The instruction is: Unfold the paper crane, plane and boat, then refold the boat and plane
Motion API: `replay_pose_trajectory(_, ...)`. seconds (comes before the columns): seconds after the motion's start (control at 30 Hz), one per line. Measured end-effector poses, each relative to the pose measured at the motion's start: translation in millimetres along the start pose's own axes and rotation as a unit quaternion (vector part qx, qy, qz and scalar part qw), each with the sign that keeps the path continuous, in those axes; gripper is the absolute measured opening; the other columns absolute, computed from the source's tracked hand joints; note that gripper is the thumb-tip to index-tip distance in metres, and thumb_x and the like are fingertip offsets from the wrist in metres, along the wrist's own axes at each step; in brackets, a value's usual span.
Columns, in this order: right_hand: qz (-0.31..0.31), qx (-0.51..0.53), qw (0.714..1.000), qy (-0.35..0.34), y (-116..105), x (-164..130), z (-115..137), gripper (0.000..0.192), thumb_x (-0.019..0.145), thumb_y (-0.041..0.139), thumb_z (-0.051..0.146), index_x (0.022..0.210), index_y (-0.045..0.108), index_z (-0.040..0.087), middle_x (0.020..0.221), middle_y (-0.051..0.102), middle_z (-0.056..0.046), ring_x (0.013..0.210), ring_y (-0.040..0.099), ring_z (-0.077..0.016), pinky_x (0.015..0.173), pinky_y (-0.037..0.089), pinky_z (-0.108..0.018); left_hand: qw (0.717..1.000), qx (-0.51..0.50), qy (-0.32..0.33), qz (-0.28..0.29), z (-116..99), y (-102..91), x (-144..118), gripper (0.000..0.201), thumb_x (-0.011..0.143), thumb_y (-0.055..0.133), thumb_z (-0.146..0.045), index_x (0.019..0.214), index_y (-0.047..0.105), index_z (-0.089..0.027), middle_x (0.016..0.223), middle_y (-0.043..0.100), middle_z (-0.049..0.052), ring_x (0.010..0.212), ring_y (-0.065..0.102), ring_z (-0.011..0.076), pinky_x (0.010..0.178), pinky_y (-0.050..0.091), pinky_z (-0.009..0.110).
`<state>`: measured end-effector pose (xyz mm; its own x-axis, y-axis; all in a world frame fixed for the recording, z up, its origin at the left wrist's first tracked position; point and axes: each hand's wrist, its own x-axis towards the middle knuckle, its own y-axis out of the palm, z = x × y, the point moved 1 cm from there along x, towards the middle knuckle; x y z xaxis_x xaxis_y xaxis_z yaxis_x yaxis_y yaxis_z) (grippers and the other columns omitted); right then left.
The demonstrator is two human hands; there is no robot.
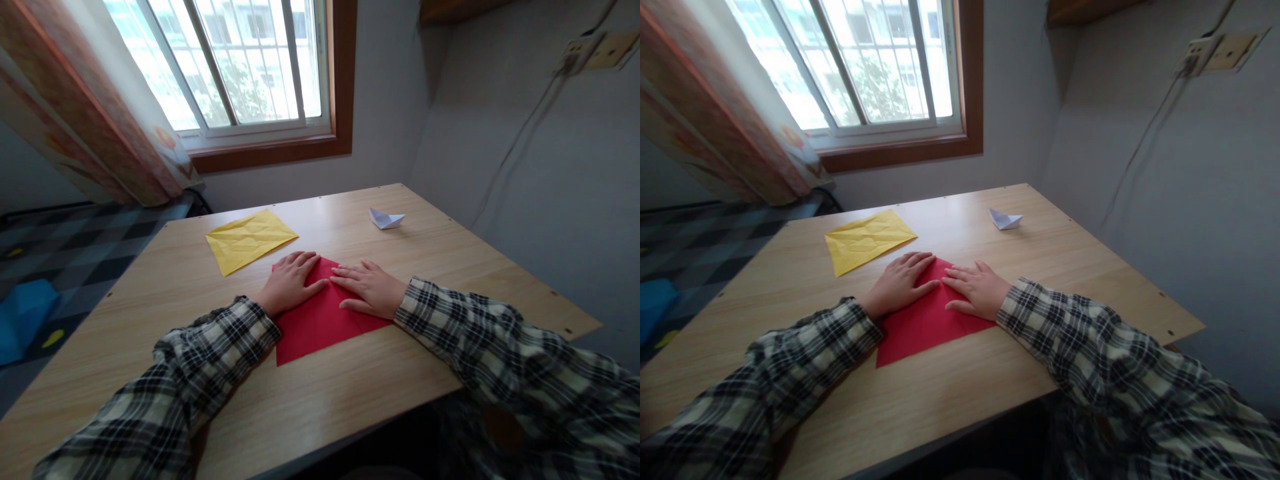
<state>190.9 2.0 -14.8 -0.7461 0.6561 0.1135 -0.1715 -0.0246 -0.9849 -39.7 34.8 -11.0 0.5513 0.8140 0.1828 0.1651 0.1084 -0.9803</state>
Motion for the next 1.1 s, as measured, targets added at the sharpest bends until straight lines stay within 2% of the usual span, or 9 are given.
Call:
replay_pose_trajectory(0.33, -0.001, -0.004, 1.000, 0.004, -5.1, 0.3, -0.3, 0.057, 0.101, 0.039, 0.054, 0.145, 0.050, 0.021, 0.154, 0.045, -0.011, 0.141, 0.044, -0.0286, 0.116, 0.028, -0.056, 1.000, 0.007, 0.010, 0.000, -2.0, -1.8, -1.4, 0.060, 0.096, 0.044, -0.058, 0.141, 0.055, -0.021, 0.149, 0.050, 0.012, 0.136, 0.044, 0.0326, 0.115, 0.034, 0.052)
replay_pose_trajectory(0.5, -0.012, -0.017, 1.000, -0.003, -5.5, 0.6, -0.6, 0.054, 0.101, 0.040, 0.053, 0.142, 0.054, 0.022, 0.150, 0.050, -0.011, 0.137, 0.047, -0.0284, 0.114, 0.030, -0.054, 0.997, -0.004, 0.072, -0.024, -2.9, -2.6, -1.0, 0.046, 0.098, 0.047, -0.049, 0.133, 0.061, -0.024, 0.143, 0.056, 0.010, 0.135, 0.046, 0.0306, 0.114, 0.035, 0.053)
replay_pose_trajectory(0.6, -0.023, -0.020, 1.000, -0.007, -6.6, 0.7, 0.0, 0.052, 0.100, 0.042, 0.053, 0.140, 0.056, 0.021, 0.148, 0.052, -0.012, 0.135, 0.050, -0.0292, 0.112, 0.031, -0.054, 0.992, -0.028, 0.117, -0.021, -3.7, -2.3, 0.4, 0.037, 0.101, 0.044, -0.042, 0.127, 0.065, -0.026, 0.137, 0.061, 0.008, 0.131, 0.050, 0.0274, 0.112, 0.039, 0.050)
replay_pose_trajectory(0.7, -0.030, -0.020, 0.999, -0.012, -7.1, 0.7, 0.3, 0.051, 0.100, 0.043, 0.051, 0.138, 0.058, 0.020, 0.146, 0.055, -0.013, 0.132, 0.052, -0.0295, 0.112, 0.031, -0.055, 0.990, -0.030, 0.139, -0.013, -4.2, -1.9, 1.2, 0.037, 0.102, 0.040, -0.038, 0.126, 0.065, -0.025, 0.137, 0.060, 0.009, 0.130, 0.051, 0.0261, 0.111, 0.040, 0.048)
replay_pose_trajectory(0.83, -0.034, -0.016, 0.999, -0.009, -6.7, 0.6, -0.7, 0.050, 0.100, 0.044, 0.051, 0.137, 0.058, 0.021, 0.145, 0.056, -0.012, 0.131, 0.053, -0.0287, 0.112, 0.030, -0.055, 0.991, -0.028, 0.132, -0.008, -3.9, -0.4, 0.7, 0.040, 0.103, 0.037, -0.039, 0.130, 0.062, -0.024, 0.141, 0.058, 0.009, 0.133, 0.049, 0.0262, 0.113, 0.039, 0.049)
replay_pose_trajectory(1.1, -0.024, -0.013, 1.000, -0.005, -8.3, 0.3, -0.5, 0.050, 0.100, 0.044, 0.050, 0.138, 0.058, 0.020, 0.146, 0.054, -0.012, 0.132, 0.053, -0.0285, 0.112, 0.031, -0.054, 0.997, -0.008, 0.071, -0.004, -2.0, 3.3, -1.3, 0.046, 0.101, 0.039, -0.044, 0.139, 0.056, -0.022, 0.147, 0.052, 0.012, 0.135, 0.046, 0.0291, 0.115, 0.035, 0.049)
